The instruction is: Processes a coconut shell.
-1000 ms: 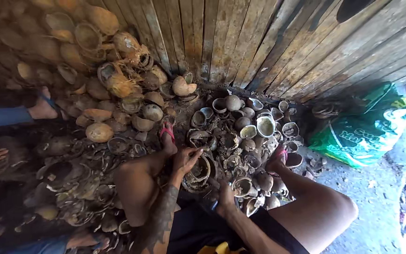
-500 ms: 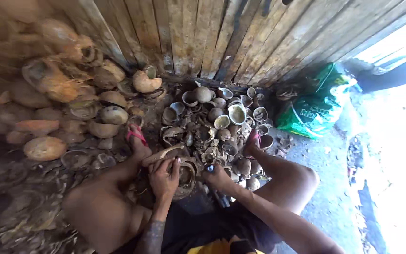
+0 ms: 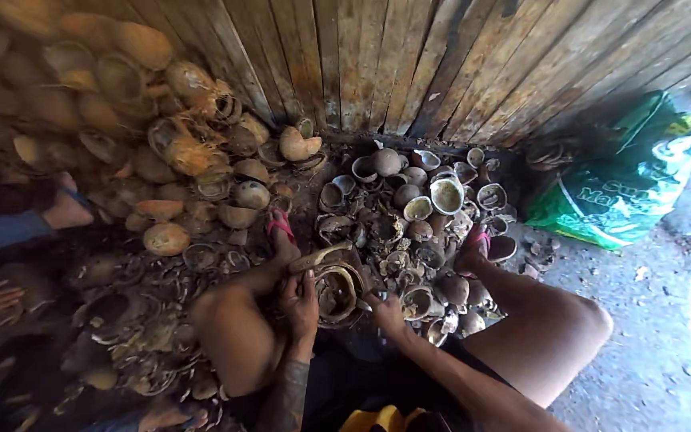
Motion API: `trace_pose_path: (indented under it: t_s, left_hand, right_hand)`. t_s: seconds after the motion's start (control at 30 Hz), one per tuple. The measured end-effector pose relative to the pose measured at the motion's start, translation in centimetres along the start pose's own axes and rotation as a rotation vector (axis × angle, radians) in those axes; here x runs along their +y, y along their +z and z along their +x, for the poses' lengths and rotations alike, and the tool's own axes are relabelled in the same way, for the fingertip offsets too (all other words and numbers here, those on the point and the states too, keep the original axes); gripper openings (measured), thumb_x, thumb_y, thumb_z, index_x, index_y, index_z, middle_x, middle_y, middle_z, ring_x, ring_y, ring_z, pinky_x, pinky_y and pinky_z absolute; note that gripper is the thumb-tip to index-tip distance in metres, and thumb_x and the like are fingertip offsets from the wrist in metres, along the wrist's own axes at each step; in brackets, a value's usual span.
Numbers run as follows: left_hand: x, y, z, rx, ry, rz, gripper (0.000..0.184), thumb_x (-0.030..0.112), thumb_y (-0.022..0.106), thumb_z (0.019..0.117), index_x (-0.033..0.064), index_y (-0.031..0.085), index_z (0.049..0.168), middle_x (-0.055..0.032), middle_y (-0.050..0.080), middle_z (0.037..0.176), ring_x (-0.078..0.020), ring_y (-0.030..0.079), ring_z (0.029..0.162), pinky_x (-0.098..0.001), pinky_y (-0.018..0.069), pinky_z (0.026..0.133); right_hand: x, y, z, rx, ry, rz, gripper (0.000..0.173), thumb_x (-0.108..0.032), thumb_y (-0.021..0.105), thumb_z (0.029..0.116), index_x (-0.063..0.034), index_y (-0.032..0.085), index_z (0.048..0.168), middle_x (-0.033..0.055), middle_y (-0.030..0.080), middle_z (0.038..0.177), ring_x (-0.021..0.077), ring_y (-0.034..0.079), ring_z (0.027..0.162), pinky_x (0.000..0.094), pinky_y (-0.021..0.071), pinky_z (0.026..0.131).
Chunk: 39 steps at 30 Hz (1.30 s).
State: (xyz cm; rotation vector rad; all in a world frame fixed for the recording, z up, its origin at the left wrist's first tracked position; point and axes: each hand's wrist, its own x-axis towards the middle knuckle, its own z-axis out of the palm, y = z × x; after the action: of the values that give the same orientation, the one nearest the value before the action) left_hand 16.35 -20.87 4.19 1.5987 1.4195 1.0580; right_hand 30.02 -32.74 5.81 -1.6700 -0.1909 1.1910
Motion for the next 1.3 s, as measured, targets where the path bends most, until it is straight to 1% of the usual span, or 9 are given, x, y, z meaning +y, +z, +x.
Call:
trace_pose_path:
  t_s: [0.17, 0.27, 0.43, 0.53, 0.6, 0.7, 0.9, 1.13, 1.3]
  left_hand:
    - [-0.6, 1.3, -2.6, -0.111, 0.104, 0.033, 0.024, 0.021, 0.066, 0.0981, -0.0030, 0.069, 0.095, -0.0093, 0.066, 0.089, -0.0111, 0.063, 0.081, -0.0257, 0.0541, 0.074]
    - [-0.4, 2.5, -2.4, -0.331, 0.074, -0.012, 0.051, 0.035, 0.058, 0.1013, -0.0039, 0.062, 0.135, -0.0213, 0.061, 0.139, -0.0252, 0.057, 0.132, -0.0387, 0.0449, 0.113]
    - [0.8, 2.9, 0.7, -0.274, 0.150, 0.256, 0.037, 0.037, 0.065, 0.0989, 0.0109, 0.074, 0.124, -0.0113, 0.073, 0.120, -0.0225, 0.069, 0.113, -0.0449, 0.0542, 0.101]
    - [0.9, 2.1, 0.1, -0.178, 0.214, 0.395, 0.043, 0.044, 0.065, 0.0978, 0.0087, 0.075, 0.121, -0.0136, 0.073, 0.116, -0.0275, 0.071, 0.107, -0.0487, 0.0574, 0.093]
    - [0.9, 1.9, -1.0, -0.099, 0.205, 0.395, 0.044, 0.043, 0.068, 0.0959, 0.0057, 0.074, 0.117, -0.0148, 0.072, 0.114, -0.0283, 0.070, 0.105, -0.0482, 0.0570, 0.093]
    - [1.8, 2.4, -1.9, -0.057, 0.210, 0.342, 0.044, 0.041, 0.069, 0.0942, 0.0025, 0.073, 0.115, -0.0173, 0.071, 0.113, -0.0315, 0.066, 0.107, -0.0493, 0.0513, 0.097]
    - [2.1, 3.3, -2.6, -0.140, 0.196, 0.145, 0.041, 0.036, 0.073, 0.0920, 0.0003, 0.072, 0.112, -0.0171, 0.069, 0.116, -0.0279, 0.064, 0.113, -0.0413, 0.0511, 0.101]
    - [-0.6, 2.2, -0.5, -0.067, 0.036, -0.183, 0.025, 0.015, 0.071, 0.0940, -0.0042, 0.068, 0.109, -0.0099, 0.070, 0.104, -0.0125, 0.068, 0.098, -0.0289, 0.0583, 0.090]
    - [-0.1, 1.5, 0.0, -0.012, -0.120, -0.174, 0.020, 0.011, 0.069, 0.0963, -0.0044, 0.065, 0.109, -0.0078, 0.070, 0.100, -0.0087, 0.067, 0.093, -0.0260, 0.0566, 0.087]
  right_hand:
    - [-5.8, -5.9, 0.2, -0.125, -0.202, -0.714, 0.025, -0.026, 0.066, 0.0947, -0.0035, 0.071, 0.102, 0.0097, 0.068, 0.086, 0.0192, 0.065, 0.078, 0.0426, 0.0547, 0.076]
    - [-4.8, -7.6, 1.6, -0.228, -0.316, -0.594, 0.016, -0.023, 0.067, 0.0926, -0.0073, 0.069, 0.089, -0.0015, 0.061, 0.075, 0.0049, 0.057, 0.065, 0.0268, 0.0501, 0.064]
    - [-0.5, -5.8, 0.7, -0.386, -0.629, -0.834, 0.025, -0.027, 0.069, 0.0933, -0.0049, 0.074, 0.103, 0.0130, 0.075, 0.090, 0.0270, 0.074, 0.084, 0.0525, 0.0599, 0.078]
    - [1.0, -3.7, -0.8, -0.145, -0.630, -0.670, 0.023, -0.024, 0.070, 0.0922, -0.0033, 0.075, 0.100, 0.0103, 0.074, 0.084, 0.0207, 0.073, 0.076, 0.0435, 0.0612, 0.072]
    - [0.7, -3.6, -2.0, 0.035, -0.597, -0.584, 0.019, -0.022, 0.071, 0.0896, -0.0036, 0.073, 0.096, 0.0054, 0.071, 0.076, 0.0121, 0.068, 0.066, 0.0324, 0.0584, 0.064]
    - [-1.3, -4.8, -3.5, 0.150, -0.499, -0.678, 0.019, -0.022, 0.071, 0.0850, -0.0051, 0.073, 0.093, 0.0052, 0.069, 0.073, 0.0141, 0.067, 0.064, 0.0362, 0.0567, 0.061]
    - [-2.6, -6.4, -2.3, 0.059, -0.153, -0.398, 0.012, -0.019, 0.071, 0.0901, -0.0088, 0.068, 0.084, -0.0046, 0.061, 0.067, 0.0029, 0.056, 0.057, 0.0245, 0.0505, 0.057]
    - [1.6, -2.0, -0.8, 0.124, 0.225, 0.171, 0.019, -0.020, 0.058, 0.1044, -0.0027, 0.061, 0.100, 0.0033, 0.053, 0.061, 0.0119, 0.045, 0.044, 0.0300, 0.0445, 0.042]
    - [1.7, 0.8, -0.3, 0.030, 0.292, 0.370, 0.022, -0.023, 0.050, 0.1083, -0.0072, 0.052, 0.093, 0.0002, 0.043, 0.053, 0.0111, 0.041, 0.038, 0.0288, 0.0431, 0.038]
